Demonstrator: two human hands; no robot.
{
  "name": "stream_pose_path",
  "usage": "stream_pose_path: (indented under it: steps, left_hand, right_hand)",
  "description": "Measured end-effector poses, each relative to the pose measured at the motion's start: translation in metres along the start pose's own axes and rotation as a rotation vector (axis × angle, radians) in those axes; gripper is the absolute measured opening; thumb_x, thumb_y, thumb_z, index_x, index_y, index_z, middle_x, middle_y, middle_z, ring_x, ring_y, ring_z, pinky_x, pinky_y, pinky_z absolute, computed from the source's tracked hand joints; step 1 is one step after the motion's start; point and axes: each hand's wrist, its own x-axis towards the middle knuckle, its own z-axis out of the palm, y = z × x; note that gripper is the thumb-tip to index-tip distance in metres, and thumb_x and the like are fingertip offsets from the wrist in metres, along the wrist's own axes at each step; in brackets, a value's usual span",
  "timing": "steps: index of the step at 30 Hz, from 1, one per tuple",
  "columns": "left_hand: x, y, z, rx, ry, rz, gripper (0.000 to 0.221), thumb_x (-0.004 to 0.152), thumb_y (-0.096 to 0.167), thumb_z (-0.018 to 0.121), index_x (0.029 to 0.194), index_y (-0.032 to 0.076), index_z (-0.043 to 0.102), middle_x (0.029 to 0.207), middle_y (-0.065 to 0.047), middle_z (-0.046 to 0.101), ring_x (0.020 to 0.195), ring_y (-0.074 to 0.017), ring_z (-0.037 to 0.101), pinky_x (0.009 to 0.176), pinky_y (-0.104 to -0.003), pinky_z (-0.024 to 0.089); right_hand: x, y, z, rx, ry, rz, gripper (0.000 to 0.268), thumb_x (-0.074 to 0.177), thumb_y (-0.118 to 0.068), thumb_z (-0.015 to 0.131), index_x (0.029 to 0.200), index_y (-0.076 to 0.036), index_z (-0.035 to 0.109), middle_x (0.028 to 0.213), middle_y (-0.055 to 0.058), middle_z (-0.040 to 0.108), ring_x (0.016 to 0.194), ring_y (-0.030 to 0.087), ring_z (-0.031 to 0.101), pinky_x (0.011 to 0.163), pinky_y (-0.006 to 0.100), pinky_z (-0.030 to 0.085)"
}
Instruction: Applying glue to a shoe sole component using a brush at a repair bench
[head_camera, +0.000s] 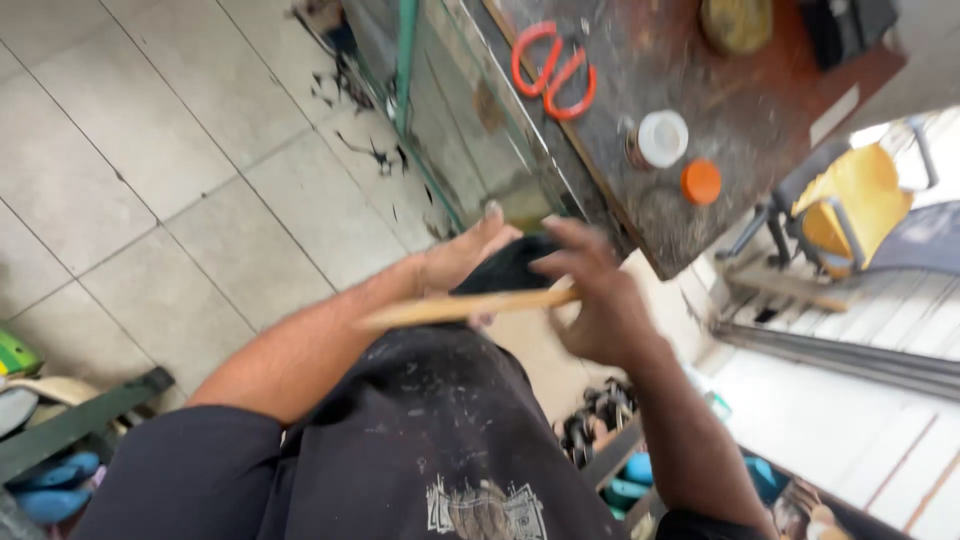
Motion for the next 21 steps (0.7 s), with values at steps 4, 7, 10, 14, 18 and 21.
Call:
stream_pose_path:
  steps: [4, 7, 10, 14, 18, 21]
  left_hand:
    - [-0.062, 0.016, -0.002, -0.285, -0.074, -0.017, 0.076, 0.093, 0.084, 0.030, 0.133, 0.022, 0.050, 0.086, 0.000, 0.051, 0.058, -0.0174, 0.061, 0.045, -0.026, 0.059]
    - [-0.119, 0.058, 0.029, -0.096, 0.025, 0.034, 0.080, 0.096, 0.081, 0.025, 0.133, 0.016, 0.054, 0.096, -0.002, 0.060, 0.083, -0.0123, 0.059, 0.085, -0.028, 0.057]
    - [-0.138, 0.035, -0.010, -0.095, 0.044, 0.049, 0.107, 0.082, 0.093, 0.016, 0.151, 0.014, 0.041, 0.127, -0.020, 0.065, 0.090, -0.0279, 0.074, 0.065, -0.042, 0.068]
    - [-0.193, 0.035, -0.067, -0.085, 0.157, 0.107, 0.122, 0.070, 0.102, 0.025, 0.158, 0.017, 0.018, 0.146, -0.025, 0.048, 0.088, -0.0377, 0.076, 0.058, -0.044, 0.067]
    - [-0.242, -0.012, -0.150, -0.062, 0.654, -0.075, 0.106, 0.081, 0.085, 0.045, 0.162, 0.024, 0.013, 0.142, -0.024, 0.041, 0.113, -0.0548, 0.065, 0.084, -0.065, 0.058]
    - [-0.271, -0.053, -0.194, 0.221, 0.938, -0.299, 0.101, 0.087, 0.072, 0.063, 0.163, 0.021, 0.019, 0.151, -0.027, 0.044, 0.126, -0.0490, 0.062, 0.098, -0.066, 0.054]
  right_hand:
    - [0.026, -0.043, 0.043, -0.286, -0.315, -0.165, 0.059, 0.071, -0.007, 0.079, 0.126, -0.012, 0.060, 0.145, 0.030, 0.051, 0.057, 0.043, 0.069, 0.056, 0.051, 0.060]
    - [0.042, -0.037, 0.072, -0.304, -0.407, -0.250, 0.076, 0.068, -0.012, 0.077, 0.138, -0.026, 0.052, 0.141, 0.016, 0.051, 0.064, 0.037, 0.072, 0.058, 0.046, 0.059]
    - [0.072, -0.058, 0.084, -0.213, -0.492, -0.313, 0.063, 0.070, -0.014, 0.072, 0.129, -0.016, 0.051, 0.133, 0.018, 0.053, 0.059, 0.040, 0.068, 0.056, 0.051, 0.056]
    - [0.112, -0.059, 0.104, -0.249, -0.548, -0.264, 0.075, 0.065, -0.031, 0.080, 0.134, -0.019, 0.052, 0.123, 0.010, 0.055, 0.063, 0.041, 0.069, 0.058, 0.053, 0.058]
    - [0.180, -0.060, 0.095, -0.362, -0.509, 0.038, 0.086, 0.057, -0.041, 0.090, 0.134, -0.024, 0.056, 0.127, 0.008, 0.062, 0.085, 0.039, 0.073, 0.072, 0.056, 0.059]
    - [0.230, -0.055, 0.073, -0.288, -0.370, 0.244, 0.089, 0.055, -0.049, 0.092, 0.134, -0.025, 0.058, 0.125, 0.004, 0.067, 0.100, 0.035, 0.072, 0.084, 0.053, 0.056]
